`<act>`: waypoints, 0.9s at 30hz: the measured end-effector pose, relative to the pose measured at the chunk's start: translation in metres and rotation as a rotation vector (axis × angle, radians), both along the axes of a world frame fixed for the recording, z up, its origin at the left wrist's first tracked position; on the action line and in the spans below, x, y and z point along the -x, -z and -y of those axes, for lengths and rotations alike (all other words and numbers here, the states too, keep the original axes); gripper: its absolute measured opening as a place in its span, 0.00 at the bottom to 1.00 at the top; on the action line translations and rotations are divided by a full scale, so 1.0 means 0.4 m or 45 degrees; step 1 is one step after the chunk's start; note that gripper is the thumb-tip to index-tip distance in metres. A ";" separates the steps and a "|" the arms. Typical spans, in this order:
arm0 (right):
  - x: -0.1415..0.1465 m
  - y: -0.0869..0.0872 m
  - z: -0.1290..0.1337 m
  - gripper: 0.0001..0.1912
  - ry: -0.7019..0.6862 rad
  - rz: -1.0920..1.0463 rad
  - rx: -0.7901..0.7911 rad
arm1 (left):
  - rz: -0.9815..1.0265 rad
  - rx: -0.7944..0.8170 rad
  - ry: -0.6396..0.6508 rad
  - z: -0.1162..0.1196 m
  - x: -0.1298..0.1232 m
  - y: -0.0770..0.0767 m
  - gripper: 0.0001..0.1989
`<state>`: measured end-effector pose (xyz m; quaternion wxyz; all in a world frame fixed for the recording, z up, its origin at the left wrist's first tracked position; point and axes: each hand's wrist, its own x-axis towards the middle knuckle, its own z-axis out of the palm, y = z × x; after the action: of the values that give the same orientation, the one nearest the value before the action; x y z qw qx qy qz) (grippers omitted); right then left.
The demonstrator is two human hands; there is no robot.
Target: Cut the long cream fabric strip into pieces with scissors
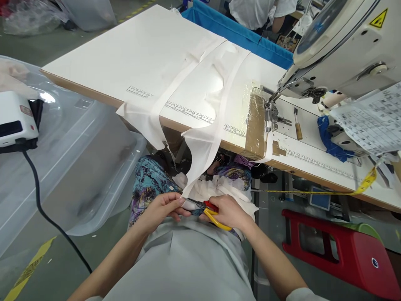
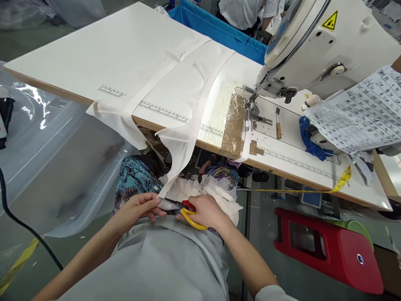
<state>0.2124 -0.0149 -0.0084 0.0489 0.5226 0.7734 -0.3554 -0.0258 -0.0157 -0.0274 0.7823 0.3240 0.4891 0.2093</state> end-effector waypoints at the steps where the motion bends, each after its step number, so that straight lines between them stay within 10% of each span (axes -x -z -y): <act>1: 0.002 0.001 -0.001 0.28 -0.005 0.006 -0.013 | 0.000 -0.004 0.005 -0.001 -0.001 0.000 0.21; 11: -0.003 0.035 0.005 0.27 0.101 -0.087 -0.016 | -0.081 -0.098 0.208 -0.021 -0.009 -0.004 0.21; 20: -0.035 0.031 0.091 0.24 0.469 -0.450 -0.022 | -0.941 -1.504 0.855 -0.166 -0.144 -0.049 0.21; 27: -0.058 0.033 0.132 0.20 0.658 -0.560 -0.034 | -1.130 -1.449 0.965 -0.309 -0.259 -0.016 0.15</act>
<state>0.2357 -0.0678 -0.0217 -0.2176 0.6127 0.6119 -0.4503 0.0778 0.1080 -0.0212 0.2489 0.8682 0.4293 -0.0009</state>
